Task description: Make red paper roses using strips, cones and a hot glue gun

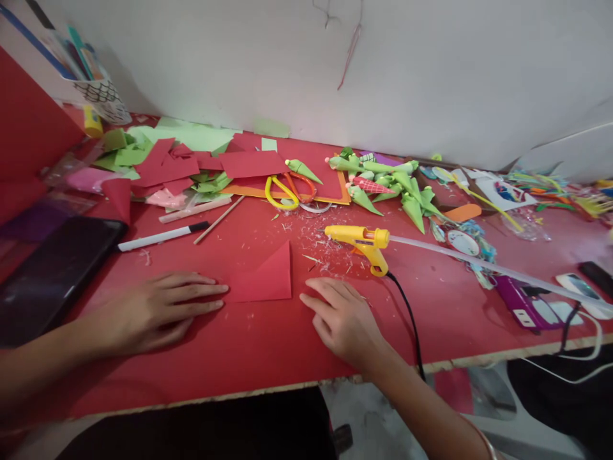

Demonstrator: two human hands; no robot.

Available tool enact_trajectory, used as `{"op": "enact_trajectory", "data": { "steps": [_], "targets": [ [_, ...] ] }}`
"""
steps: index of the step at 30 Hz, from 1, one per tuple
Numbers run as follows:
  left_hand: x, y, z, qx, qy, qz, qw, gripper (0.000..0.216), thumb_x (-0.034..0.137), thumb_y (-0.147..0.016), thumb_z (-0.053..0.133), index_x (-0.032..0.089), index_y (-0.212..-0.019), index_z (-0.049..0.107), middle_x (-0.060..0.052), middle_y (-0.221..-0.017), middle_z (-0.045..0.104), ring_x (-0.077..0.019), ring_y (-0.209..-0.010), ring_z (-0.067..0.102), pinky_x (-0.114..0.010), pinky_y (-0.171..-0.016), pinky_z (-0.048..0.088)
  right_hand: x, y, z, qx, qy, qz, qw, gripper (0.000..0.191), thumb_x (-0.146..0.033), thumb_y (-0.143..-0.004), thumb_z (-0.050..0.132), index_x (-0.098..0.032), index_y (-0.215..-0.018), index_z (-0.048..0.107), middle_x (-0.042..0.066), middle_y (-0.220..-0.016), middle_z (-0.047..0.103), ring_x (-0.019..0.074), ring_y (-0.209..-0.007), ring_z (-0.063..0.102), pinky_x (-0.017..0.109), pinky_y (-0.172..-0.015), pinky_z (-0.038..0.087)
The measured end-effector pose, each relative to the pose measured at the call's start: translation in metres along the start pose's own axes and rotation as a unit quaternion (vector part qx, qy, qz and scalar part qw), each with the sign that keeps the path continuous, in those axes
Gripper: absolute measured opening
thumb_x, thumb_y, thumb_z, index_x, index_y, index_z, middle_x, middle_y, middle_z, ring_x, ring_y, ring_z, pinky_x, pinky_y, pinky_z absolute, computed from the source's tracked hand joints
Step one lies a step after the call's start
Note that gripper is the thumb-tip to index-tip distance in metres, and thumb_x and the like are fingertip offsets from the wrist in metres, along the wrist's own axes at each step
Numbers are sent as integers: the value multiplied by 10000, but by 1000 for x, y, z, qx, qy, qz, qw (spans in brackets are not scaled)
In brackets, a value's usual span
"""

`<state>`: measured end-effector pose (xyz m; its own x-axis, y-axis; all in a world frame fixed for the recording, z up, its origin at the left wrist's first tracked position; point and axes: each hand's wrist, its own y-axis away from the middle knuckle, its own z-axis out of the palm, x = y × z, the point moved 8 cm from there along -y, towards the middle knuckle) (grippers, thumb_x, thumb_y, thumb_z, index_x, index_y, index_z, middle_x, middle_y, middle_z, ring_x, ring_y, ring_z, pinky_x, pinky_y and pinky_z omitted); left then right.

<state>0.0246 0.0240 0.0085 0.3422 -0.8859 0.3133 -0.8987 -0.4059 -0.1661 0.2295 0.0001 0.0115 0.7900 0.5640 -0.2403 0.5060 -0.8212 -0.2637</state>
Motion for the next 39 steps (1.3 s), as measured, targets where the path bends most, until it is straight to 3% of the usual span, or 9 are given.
{"op": "enact_trajectory", "data": {
  "steps": [4, 9, 13, 18, 22, 27, 30, 33, 39],
  "targets": [
    [4, -1, -1, 1, -18, 2, 1000, 423, 114, -784, 434, 246, -1181, 501, -29, -1176, 574, -197, -1085, 504, -394, -961, 384, -3, -22, -5, 14, -72, 53, 996, 281, -115, -776, 415, -176, -1001, 572, 88, -1015, 545, 189, -952, 514, 363, -815, 460],
    [4, -4, -1, -52, 5, -58, 997, 456, 255, -775, 497, 244, -1226, 433, -42, -1231, 517, -228, -1100, 470, -410, -943, 373, -25, -57, 17, -100, -72, 20, 992, 503, -255, -792, 510, -167, -1265, 364, 105, -1170, 484, 235, -1086, 424, 417, -921, 384],
    [3, -4, -5, -58, 30, -108, 992, 542, 371, -800, 486, 205, -1289, 323, -90, -1267, 453, -238, -1142, 418, -383, -929, 373, -29, -70, 25, -149, -55, -2, 987, 475, -253, -796, 530, -174, -1246, 398, 95, -1044, 530, 231, -1001, 457, 426, -889, 393],
    [3, -11, -15, -47, 48, -132, 989, 533, 371, -847, 418, 213, -1317, 224, -105, -1322, 346, -228, -1184, 365, -366, -940, 359, -30, -79, 22, -164, -71, -17, 984, 484, -236, -771, 568, -195, -1229, 417, 95, -1104, 471, 215, -1020, 440, 383, -874, 398],
    [5, -20, -29, -8, 30, -137, 990, 488, 346, -868, 382, 198, -1302, 215, -107, -1286, 366, -222, -1174, 358, -367, -949, 343, -33, -82, 27, -200, -99, -29, 974, 401, -162, -774, 557, -180, -1166, 473, 81, -1053, 523, 194, -985, 478, 341, -863, 395],
    [8, -31, -37, 53, -19, -125, 991, 389, 296, -879, 362, 168, -1242, 310, -108, -1200, 433, -226, -1112, 401, -399, -953, 320, -42, -84, 18, -159, -117, -75, 978, 202, -90, -814, 463, -192, -918, 604, 54, -976, 536, 160, -925, 485, 294, -811, 404],
    [6, -41, -10, -11, -30, -111, 993, 264, 177, -893, 288, 173, -1045, 504, -79, -1103, 490, -187, -993, 489, -342, -874, 391, -41, -86, 10, -111, -121, -80, 983, 191, -83, -804, 476, -197, -796, 629, 53, -1034, 491, 164, -956, 458, 296, -823, 392],
    [3, -48, 14, -71, -47, -112, 990, 260, 137, -861, 329, 140, -1027, 529, -82, -1014, 530, -175, -887, 528, -327, -815, 426, -32, -87, 6, -74, -134, -59, 986, 203, -59, -785, 477, -194, -751, 624, 55, -1098, 431, 172, -1001, 430, 318, -871, 370],
    [8, -66, 10, -31, -81, -114, 990, 223, 192, -822, 420, 151, -1002, 545, -78, -1024, 531, -224, -940, 483, -386, -834, 411, -6, -77, 3, -45, -212, -6, 976, 255, 4, -735, 449, -190, -652, 592, 37, -1065, 406, 154, -1014, 433, 329, -913, 345]
  ]
}}
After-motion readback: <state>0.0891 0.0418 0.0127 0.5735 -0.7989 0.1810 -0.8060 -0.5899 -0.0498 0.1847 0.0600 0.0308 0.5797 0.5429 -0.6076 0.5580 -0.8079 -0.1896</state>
